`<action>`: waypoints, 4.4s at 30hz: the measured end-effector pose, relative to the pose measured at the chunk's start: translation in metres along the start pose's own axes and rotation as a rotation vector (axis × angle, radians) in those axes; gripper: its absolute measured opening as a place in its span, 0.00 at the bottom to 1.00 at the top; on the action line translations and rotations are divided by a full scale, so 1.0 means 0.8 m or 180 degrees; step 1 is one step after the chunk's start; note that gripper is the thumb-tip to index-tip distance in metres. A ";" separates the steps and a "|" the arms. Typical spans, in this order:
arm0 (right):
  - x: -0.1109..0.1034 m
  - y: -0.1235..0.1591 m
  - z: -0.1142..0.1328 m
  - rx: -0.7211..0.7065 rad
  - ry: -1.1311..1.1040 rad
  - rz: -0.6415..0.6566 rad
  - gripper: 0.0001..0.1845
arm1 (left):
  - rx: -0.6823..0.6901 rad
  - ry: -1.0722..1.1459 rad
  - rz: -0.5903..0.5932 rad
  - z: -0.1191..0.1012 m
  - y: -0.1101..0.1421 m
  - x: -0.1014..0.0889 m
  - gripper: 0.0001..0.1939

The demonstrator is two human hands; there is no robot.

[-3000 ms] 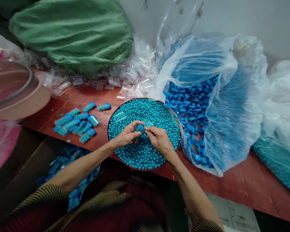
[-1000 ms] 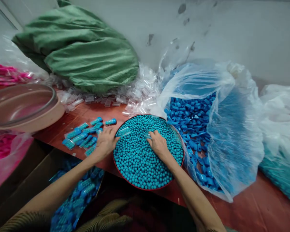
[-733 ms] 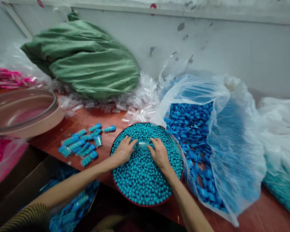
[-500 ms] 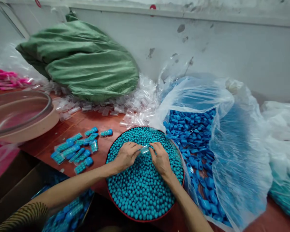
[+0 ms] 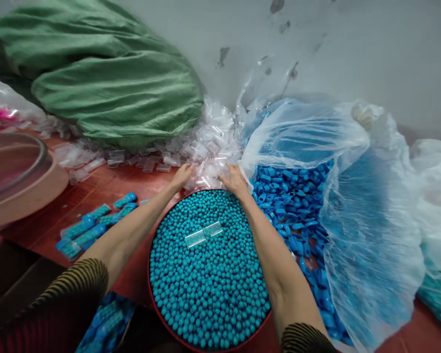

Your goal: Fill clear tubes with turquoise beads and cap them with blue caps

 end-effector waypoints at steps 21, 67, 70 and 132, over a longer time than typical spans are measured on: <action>-0.025 0.110 0.056 -0.0698 0.0414 0.0160 0.24 | 0.2050 -0.0636 0.0288 -0.092 0.134 0.027 0.17; -0.029 0.272 0.093 -0.0603 0.0265 0.0195 0.20 | 0.2100 -0.1975 0.1826 -0.025 0.338 0.043 0.28; -0.018 0.243 0.089 -0.0609 0.0632 0.0823 0.21 | 0.2099 -0.2053 0.1917 -0.031 0.337 0.038 0.19; 0.010 0.241 0.075 0.0227 -0.0874 0.0919 0.26 | 0.2086 -0.1428 0.1873 -0.041 0.316 0.050 0.39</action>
Point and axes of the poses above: each hand's wrist, its own y-axis away from the middle knuckle, its own x-axis out of the palm, z = x × y, the point moved 4 cm from there along -y, towards the middle knuckle, and after that the axes turned 5 degrees about z, right-handed, at the moved point
